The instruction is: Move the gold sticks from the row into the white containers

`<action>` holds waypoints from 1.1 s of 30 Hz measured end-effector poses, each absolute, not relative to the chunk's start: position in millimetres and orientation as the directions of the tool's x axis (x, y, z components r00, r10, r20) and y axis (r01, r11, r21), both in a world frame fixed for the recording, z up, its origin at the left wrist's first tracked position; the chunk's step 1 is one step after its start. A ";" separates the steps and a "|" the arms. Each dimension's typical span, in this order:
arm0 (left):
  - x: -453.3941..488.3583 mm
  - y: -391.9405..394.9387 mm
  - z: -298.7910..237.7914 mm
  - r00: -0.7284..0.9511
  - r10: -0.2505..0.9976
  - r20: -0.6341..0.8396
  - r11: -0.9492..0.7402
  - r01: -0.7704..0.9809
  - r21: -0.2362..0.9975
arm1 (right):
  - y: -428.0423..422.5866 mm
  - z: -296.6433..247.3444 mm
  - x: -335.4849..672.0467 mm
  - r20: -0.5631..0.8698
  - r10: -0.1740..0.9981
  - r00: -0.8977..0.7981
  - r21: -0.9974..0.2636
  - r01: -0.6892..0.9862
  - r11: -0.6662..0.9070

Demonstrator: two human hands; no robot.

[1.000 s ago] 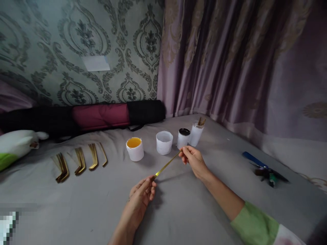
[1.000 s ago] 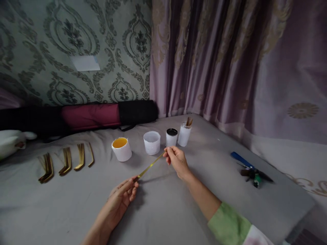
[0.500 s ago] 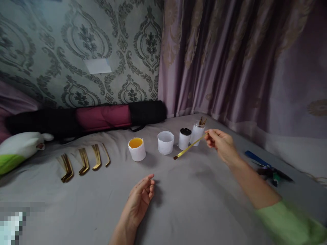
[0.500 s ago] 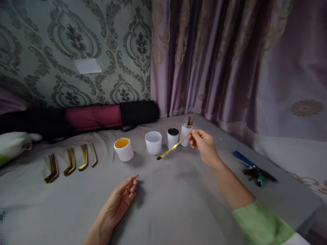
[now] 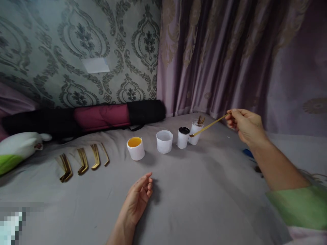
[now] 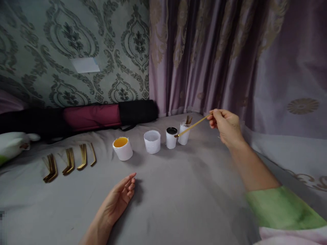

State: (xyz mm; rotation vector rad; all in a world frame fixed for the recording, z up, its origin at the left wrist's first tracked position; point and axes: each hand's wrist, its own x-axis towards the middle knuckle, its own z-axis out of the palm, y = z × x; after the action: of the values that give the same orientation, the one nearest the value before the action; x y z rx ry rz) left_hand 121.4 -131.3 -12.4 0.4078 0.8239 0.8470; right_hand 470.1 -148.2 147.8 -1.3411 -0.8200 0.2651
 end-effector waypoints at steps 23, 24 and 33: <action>120.5 -130.2 -13.2 0.379 0.795 -0.474 0.607 -0.494 0.623 | -116.1 184.9 498.7 0.630 0.413 0.658 -0.775 0.568 0.278; 120.4 -130.3 -13.4 0.380 0.795 -0.472 0.606 -0.494 0.623 | -113.6 186.6 497.9 0.640 0.409 0.651 -0.766 0.584 0.270; 122.3 -129.7 -12.3 0.379 0.795 -0.474 0.607 -0.495 0.621 | -88.8 184.5 504.7 0.705 0.473 0.528 -0.651 0.746 0.138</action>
State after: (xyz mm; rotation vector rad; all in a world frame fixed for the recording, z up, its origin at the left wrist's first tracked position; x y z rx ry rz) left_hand 122.3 -129.7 -12.3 0.4120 0.8312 0.8539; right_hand 504.7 -88.8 184.5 -1.5051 -1.0984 -0.2704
